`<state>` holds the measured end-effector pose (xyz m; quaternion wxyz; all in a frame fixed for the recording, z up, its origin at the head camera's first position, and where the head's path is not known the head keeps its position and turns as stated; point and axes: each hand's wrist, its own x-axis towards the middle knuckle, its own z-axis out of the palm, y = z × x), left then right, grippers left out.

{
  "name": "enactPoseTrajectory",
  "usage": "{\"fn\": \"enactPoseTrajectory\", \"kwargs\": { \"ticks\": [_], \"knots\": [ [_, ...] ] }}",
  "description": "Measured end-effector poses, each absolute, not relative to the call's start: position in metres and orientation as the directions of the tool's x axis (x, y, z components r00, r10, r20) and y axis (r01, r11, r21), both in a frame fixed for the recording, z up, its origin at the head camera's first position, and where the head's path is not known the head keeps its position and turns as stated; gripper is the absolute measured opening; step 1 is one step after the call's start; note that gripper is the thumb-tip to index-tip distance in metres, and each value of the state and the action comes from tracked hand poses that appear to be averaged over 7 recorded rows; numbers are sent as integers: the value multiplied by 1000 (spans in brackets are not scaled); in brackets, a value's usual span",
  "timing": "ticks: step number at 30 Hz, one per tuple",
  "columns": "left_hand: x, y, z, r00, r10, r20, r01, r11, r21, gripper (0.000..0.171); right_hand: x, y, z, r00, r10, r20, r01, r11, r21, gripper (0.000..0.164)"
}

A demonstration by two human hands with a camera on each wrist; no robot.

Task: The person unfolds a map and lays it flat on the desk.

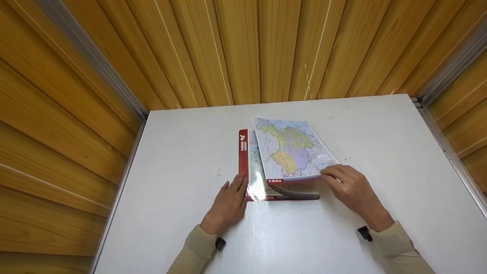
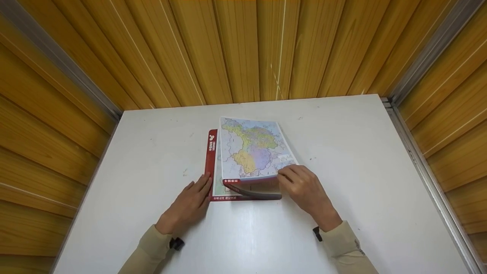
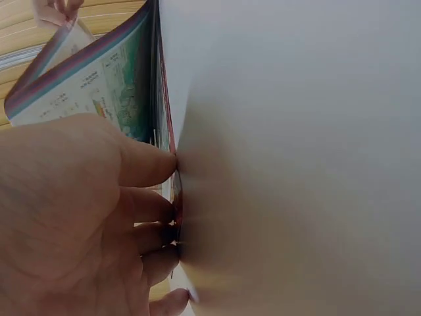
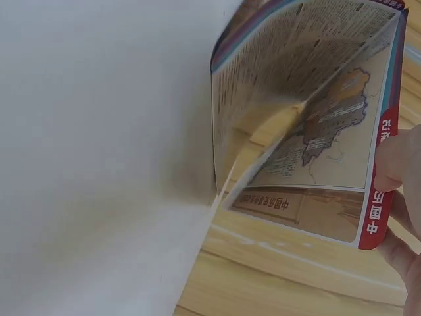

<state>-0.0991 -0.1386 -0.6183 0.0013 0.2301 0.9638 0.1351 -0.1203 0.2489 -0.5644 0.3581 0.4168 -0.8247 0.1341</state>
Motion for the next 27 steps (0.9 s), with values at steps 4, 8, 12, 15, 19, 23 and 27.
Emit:
{"fn": "enactPoseTrajectory", "kwargs": {
  "ticks": [4, 8, 12, 15, 19, 23, 27],
  "knots": [
    [-99, -140, -618, -884, 457, 100, 467, 849, 247, 60, -120, 259, -561, -378, -553, 742, -769, 635, 82, 43],
    [-98, -143, -620, -888, 449, 99, 459, 850, 259, 59, -120, 269, -557, -367, -521, 771, -755, 651, 81, 41],
    [-97, -146, -620, -896, 437, 80, 442, 857, 265, 60, -118, 276, -553, -332, -473, 816, -752, 655, 74, 39],
    [-97, -154, -629, -899, 431, 78, 435, 856, 279, 60, -118, 275, -554, -299, -443, 845, -755, 652, 75, 36],
    [-96, -164, -642, -899, 429, 83, 434, 851, 295, 59, -117, 271, -554, -279, -412, 867, -746, 662, 74, 35],
    [-97, -173, -655, -901, 426, 82, 429, 846, 318, 59, -116, 266, -555, -277, -382, 882, -733, 678, 63, 34],
    [-97, -181, -668, -905, 418, 77, 418, 840, 347, 59, -118, 260, -556, -278, -352, 894, -715, 697, 52, 33]
  ]
}}
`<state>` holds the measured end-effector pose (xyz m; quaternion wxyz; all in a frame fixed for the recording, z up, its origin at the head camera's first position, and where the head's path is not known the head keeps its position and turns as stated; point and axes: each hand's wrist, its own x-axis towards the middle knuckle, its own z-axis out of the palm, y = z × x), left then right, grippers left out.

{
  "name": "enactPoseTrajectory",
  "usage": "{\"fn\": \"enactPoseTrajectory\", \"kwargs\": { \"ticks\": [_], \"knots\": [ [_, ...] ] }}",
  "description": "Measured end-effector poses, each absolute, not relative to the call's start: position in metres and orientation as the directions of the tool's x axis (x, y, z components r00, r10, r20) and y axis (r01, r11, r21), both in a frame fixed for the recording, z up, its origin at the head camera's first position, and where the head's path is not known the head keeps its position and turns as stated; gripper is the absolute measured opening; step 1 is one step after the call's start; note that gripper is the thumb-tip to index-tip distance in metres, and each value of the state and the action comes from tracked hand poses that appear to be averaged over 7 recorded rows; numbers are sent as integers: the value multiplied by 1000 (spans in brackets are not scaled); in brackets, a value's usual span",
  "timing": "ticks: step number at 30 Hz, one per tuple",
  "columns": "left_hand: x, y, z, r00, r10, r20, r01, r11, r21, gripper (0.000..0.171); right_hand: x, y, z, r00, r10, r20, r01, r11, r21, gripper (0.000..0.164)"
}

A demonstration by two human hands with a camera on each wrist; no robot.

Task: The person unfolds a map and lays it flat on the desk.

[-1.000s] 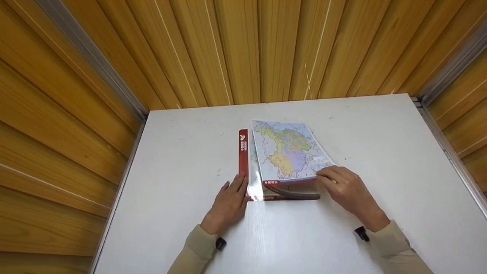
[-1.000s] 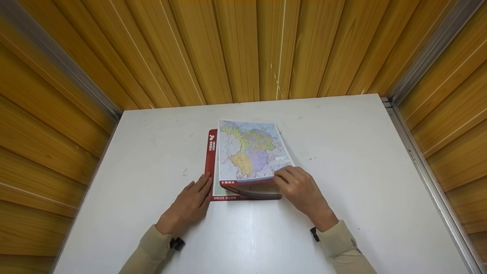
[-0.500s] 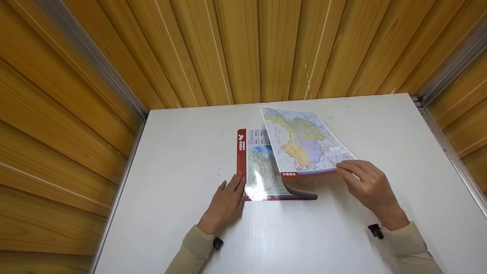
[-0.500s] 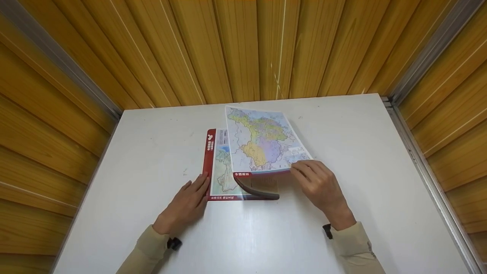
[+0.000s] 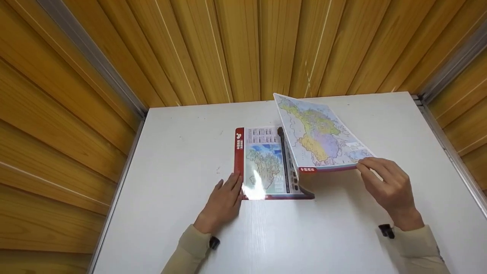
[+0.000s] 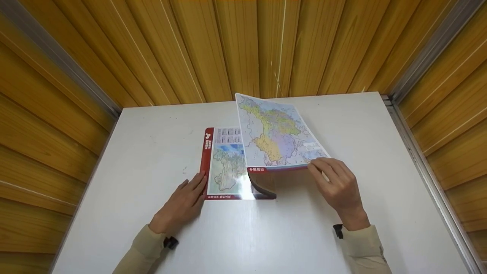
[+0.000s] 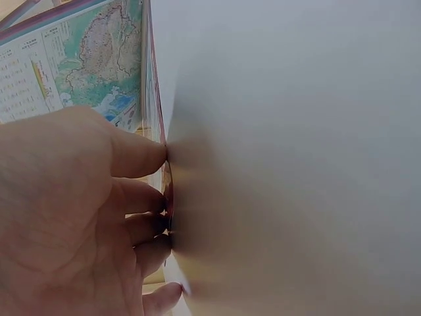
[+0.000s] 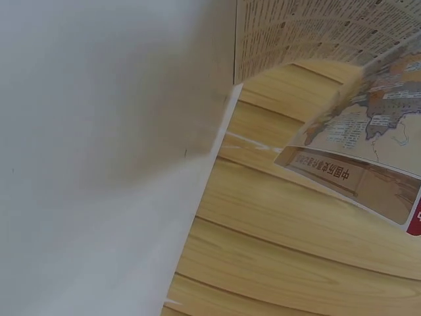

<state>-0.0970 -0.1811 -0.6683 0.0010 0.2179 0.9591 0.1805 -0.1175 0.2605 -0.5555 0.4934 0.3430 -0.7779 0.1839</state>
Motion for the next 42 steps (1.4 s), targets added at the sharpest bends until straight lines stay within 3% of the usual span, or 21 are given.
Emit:
{"fn": "enactPoseTrajectory", "kwargs": {
  "ticks": [10, 20, 27, 42],
  "knots": [
    [-89, -225, -662, -920, 390, -35, 357, 871, 337, 61, -113, 239, -569, -277, -147, 950, -671, 737, -82, 28],
    [-88, -232, -659, -923, 384, -29, 354, 876, 328, 61, -109, 254, -570, -277, -61, 959, -627, 767, -133, 14],
    [-86, -232, -661, -923, 385, -22, 354, 868, 348, 60, -107, 271, -572, -277, -16, 961, -598, 786, -159, 20],
    [-71, -273, -646, -943, 324, -72, 266, 868, 420, 62, -102, 269, -563, -367, -33, 930, -554, 811, -190, 31]
  ]
}}
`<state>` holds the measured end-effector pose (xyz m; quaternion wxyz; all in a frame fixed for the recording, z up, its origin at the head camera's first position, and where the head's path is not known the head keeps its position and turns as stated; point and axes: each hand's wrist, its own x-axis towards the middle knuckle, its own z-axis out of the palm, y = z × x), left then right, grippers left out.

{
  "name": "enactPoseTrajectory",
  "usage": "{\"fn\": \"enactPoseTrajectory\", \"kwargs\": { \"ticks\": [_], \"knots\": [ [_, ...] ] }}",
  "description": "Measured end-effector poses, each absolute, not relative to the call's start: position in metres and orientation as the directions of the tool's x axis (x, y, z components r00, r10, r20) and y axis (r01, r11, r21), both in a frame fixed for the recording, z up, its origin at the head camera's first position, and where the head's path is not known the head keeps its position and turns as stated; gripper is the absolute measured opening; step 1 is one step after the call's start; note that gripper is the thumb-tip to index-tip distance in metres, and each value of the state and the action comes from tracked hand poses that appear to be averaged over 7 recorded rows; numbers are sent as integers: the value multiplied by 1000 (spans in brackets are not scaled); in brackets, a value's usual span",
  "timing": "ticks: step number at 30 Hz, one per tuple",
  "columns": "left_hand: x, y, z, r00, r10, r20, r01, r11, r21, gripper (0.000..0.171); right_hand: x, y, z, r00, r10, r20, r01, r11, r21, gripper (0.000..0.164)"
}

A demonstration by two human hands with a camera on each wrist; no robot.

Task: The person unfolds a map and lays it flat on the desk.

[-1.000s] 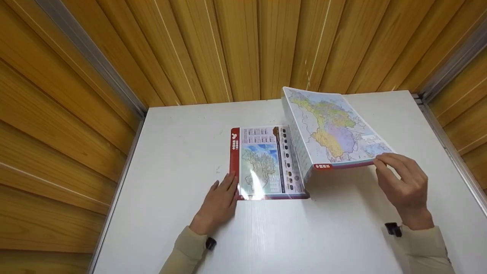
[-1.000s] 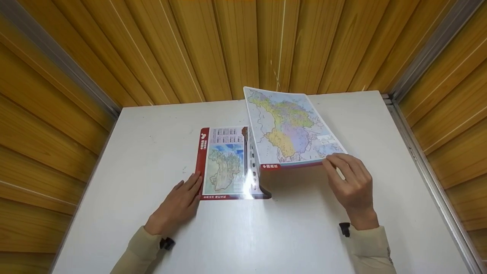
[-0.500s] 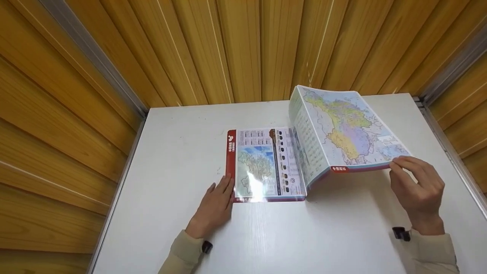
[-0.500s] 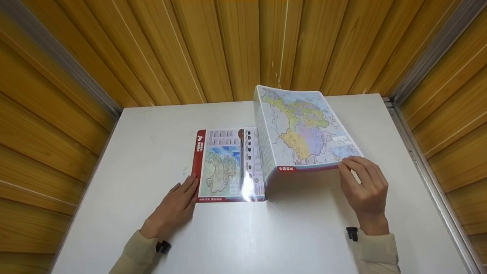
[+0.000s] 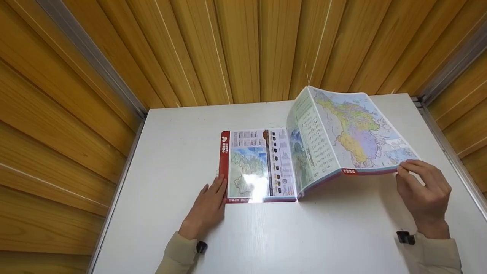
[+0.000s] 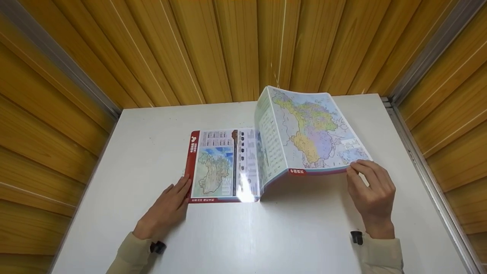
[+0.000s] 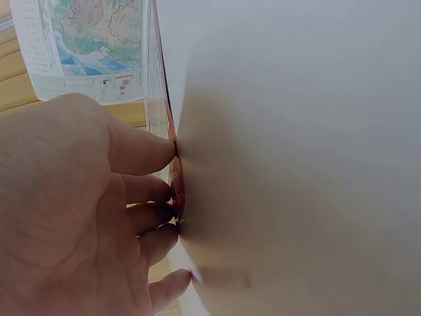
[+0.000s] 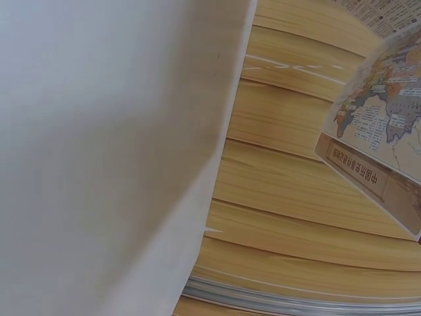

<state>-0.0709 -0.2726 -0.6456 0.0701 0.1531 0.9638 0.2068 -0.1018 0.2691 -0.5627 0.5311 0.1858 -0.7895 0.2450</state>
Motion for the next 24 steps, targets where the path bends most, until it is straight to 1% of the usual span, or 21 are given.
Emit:
{"fn": "enactPoseTrajectory", "kwargs": {
  "ticks": [7, 14, 18, 21, 24],
  "knots": [
    [-67, -288, -642, -955, 277, -110, 204, 878, 434, 61, -103, 269, -562, -376, -10, 926, -551, 806, -215, 29],
    [-62, -301, -631, -962, 244, -125, 169, 888, 429, 62, -101, 270, -560, -399, -10, 917, -548, 804, -230, 34],
    [-61, -305, -633, -965, 239, -109, 170, 885, 434, 61, -100, 271, -560, -412, -17, 911, -552, 800, -235, 30],
    [-62, -307, -636, -969, 232, -84, 174, 883, 437, 60, -101, 271, -559, -405, -23, 914, -559, 797, -228, 24],
    [-62, -309, -640, -972, 222, -71, 170, 883, 439, 60, -102, 273, -559, -399, -33, 916, -561, 800, -215, 22]
  ]
}}
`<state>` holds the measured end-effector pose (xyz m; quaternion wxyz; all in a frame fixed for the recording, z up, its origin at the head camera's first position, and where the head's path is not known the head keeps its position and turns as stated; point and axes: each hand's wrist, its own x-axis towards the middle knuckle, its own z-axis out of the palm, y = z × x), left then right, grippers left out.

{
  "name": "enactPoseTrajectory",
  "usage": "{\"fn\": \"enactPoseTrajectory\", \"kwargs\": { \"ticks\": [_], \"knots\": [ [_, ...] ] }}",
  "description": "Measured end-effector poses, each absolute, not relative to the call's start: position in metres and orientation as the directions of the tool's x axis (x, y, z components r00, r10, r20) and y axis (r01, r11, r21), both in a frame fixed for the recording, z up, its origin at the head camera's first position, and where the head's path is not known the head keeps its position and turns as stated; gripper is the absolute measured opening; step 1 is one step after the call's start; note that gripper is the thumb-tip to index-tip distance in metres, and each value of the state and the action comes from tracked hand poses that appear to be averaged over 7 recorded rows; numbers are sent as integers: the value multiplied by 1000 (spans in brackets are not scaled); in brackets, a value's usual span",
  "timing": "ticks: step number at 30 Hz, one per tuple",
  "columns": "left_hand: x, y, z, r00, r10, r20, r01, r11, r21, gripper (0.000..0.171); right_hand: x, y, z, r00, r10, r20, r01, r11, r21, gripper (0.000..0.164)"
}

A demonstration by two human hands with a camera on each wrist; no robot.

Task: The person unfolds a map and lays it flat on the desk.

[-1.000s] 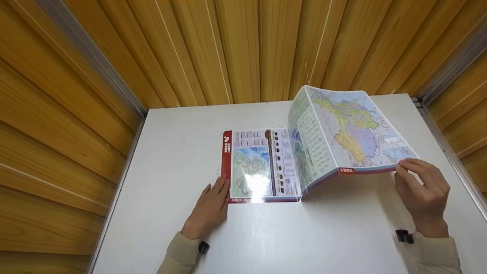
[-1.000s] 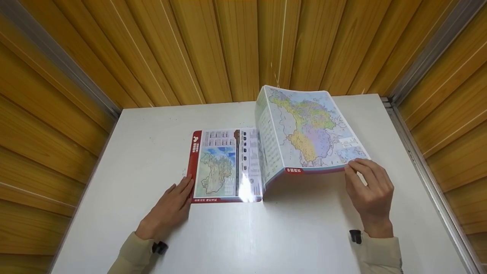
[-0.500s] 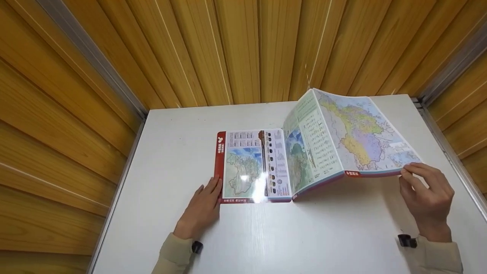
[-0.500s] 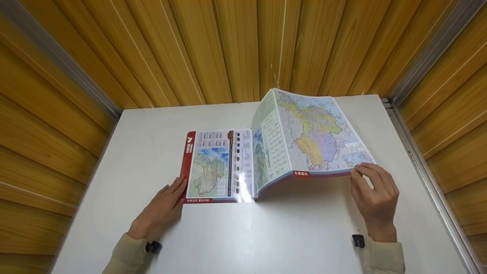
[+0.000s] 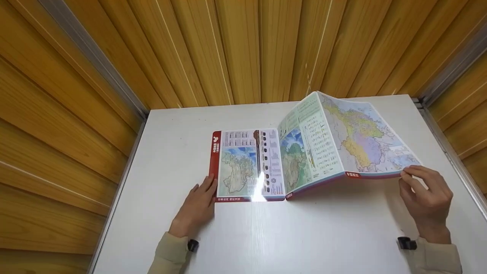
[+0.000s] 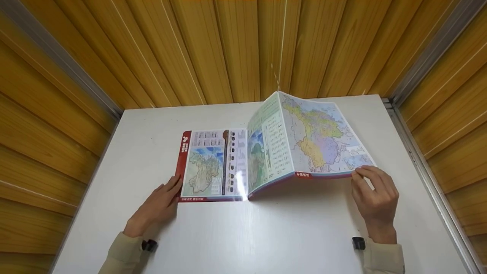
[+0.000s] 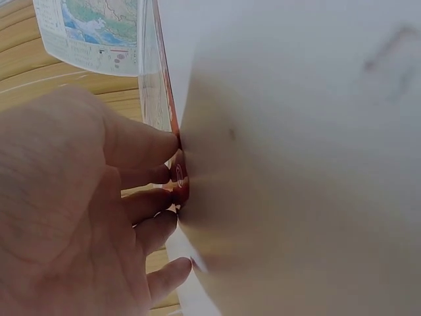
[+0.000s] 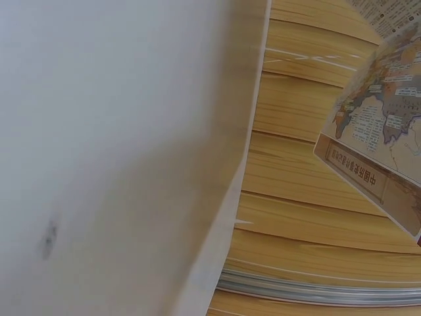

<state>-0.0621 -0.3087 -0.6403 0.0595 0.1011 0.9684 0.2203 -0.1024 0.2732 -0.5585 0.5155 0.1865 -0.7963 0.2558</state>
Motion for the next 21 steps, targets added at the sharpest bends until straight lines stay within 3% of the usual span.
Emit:
{"fn": "enactPoseTrajectory", "kwargs": {
  "ticks": [13, 19, 21],
  "knots": [
    [-55, -321, -623, -979, 182, -91, 131, 907, 400, 62, -94, 291, -569, -458, -46, 888, -541, 807, -238, 23],
    [-56, -320, -621, -977, 185, -108, 129, 910, 394, 62, -86, 310, -576, -516, -77, 853, -516, 823, -238, 15],
    [-56, -320, -621, -976, 185, -112, 128, 911, 391, 62, -83, 319, -580, -547, -99, 831, -501, 834, -231, 19]
  ]
}}
